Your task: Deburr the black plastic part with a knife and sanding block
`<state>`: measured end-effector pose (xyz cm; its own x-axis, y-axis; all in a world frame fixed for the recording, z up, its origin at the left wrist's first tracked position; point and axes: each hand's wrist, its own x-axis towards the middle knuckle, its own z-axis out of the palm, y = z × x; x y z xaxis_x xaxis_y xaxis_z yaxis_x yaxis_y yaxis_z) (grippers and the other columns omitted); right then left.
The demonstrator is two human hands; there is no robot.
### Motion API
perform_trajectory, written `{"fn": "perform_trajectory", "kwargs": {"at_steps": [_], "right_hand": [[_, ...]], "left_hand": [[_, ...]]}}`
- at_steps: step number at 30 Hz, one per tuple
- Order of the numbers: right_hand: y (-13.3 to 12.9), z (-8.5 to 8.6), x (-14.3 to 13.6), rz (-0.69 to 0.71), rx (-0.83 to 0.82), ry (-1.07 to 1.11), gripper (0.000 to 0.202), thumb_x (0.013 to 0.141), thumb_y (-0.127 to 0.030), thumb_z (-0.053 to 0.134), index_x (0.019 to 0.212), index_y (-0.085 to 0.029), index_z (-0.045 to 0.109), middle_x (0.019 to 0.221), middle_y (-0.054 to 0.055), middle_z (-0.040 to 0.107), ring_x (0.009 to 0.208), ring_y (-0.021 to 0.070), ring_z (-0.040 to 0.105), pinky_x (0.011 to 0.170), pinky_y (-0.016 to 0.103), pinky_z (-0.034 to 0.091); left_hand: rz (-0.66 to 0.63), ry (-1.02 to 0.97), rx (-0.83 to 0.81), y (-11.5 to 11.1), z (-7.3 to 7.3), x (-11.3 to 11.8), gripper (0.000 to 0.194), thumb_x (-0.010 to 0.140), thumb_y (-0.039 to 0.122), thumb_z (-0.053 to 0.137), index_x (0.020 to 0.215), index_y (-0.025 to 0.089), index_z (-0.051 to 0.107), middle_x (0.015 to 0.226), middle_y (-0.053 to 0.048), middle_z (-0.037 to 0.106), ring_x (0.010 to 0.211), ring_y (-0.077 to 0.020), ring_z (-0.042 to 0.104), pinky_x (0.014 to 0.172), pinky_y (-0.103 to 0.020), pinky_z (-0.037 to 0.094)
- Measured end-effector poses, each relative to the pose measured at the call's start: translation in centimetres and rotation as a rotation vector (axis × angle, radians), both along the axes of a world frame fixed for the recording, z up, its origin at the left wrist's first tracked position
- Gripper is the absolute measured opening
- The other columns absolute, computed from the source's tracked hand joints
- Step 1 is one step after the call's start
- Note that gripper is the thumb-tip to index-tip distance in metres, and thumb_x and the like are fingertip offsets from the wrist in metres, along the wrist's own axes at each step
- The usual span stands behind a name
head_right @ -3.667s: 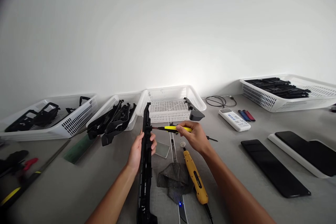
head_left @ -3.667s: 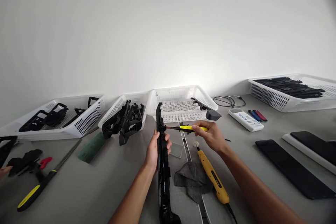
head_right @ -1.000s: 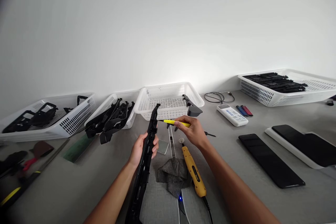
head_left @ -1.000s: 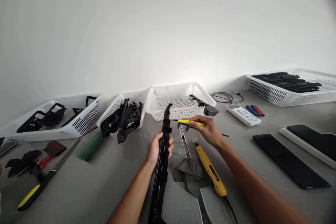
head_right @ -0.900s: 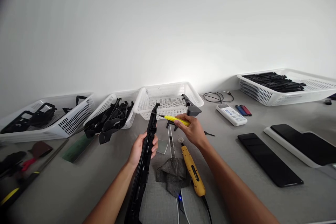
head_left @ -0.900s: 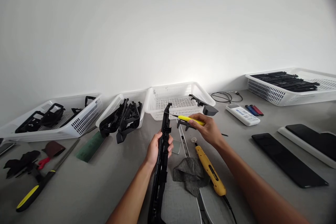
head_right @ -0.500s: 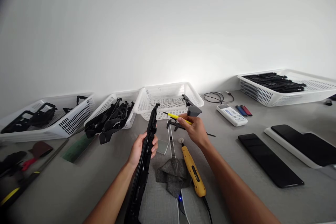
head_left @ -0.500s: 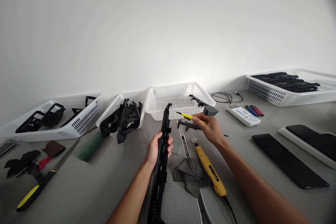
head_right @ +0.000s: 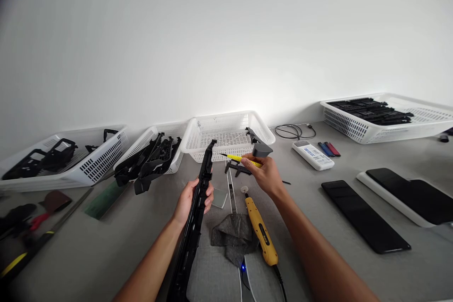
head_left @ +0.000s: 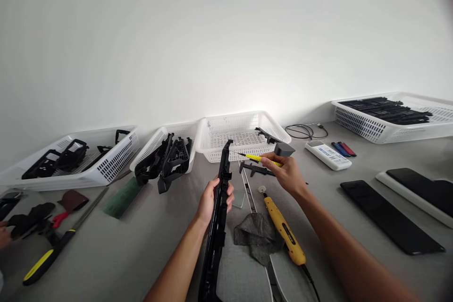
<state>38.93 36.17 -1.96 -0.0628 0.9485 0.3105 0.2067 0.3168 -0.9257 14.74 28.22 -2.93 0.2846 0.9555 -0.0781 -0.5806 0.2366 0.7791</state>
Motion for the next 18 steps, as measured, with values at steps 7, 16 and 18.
{"fn": "perform_trajectory", "kwargs": {"at_steps": [7,16,18], "right_hand": [[0.65,-0.85,0.21,-0.092,0.022,0.048,0.061,0.083,-0.068,0.074,0.111,-0.014,0.077,0.082,0.008,0.070,0.073,0.0232,0.061,0.057,0.031,0.044],[0.54,-0.79,-0.02,-0.075,0.020,0.012,0.064,0.081,-0.072,0.073,0.105,-0.014,0.080,0.080,0.007,0.070,0.069,0.0208,0.060,0.057,0.030,0.044],[0.57,-0.92,-0.16,-0.093,0.016,-0.004,0.068,0.080,-0.074,0.073,0.109,-0.013,0.080,0.085,0.009,0.073,0.070,0.0222,0.062,0.058,0.031,0.046]], "left_hand": [[-0.012,-0.010,-0.017,-0.09,0.08,0.07,0.046,0.089,0.047,0.063,0.127,0.021,0.056,0.075,0.003,0.052,0.051,-0.0112,0.045,0.037,-0.019,0.037],[-0.013,-0.006,-0.030,-0.10,0.23,0.17,0.046,0.088,0.047,0.064,0.126,0.021,0.057,0.074,0.003,0.051,0.051,-0.0109,0.043,0.037,-0.019,0.036],[-0.007,-0.007,-0.034,-0.09,0.22,0.16,0.040,0.087,0.047,0.065,0.116,0.020,0.060,0.074,0.003,0.051,0.051,-0.0105,0.043,0.037,-0.019,0.036]]}}
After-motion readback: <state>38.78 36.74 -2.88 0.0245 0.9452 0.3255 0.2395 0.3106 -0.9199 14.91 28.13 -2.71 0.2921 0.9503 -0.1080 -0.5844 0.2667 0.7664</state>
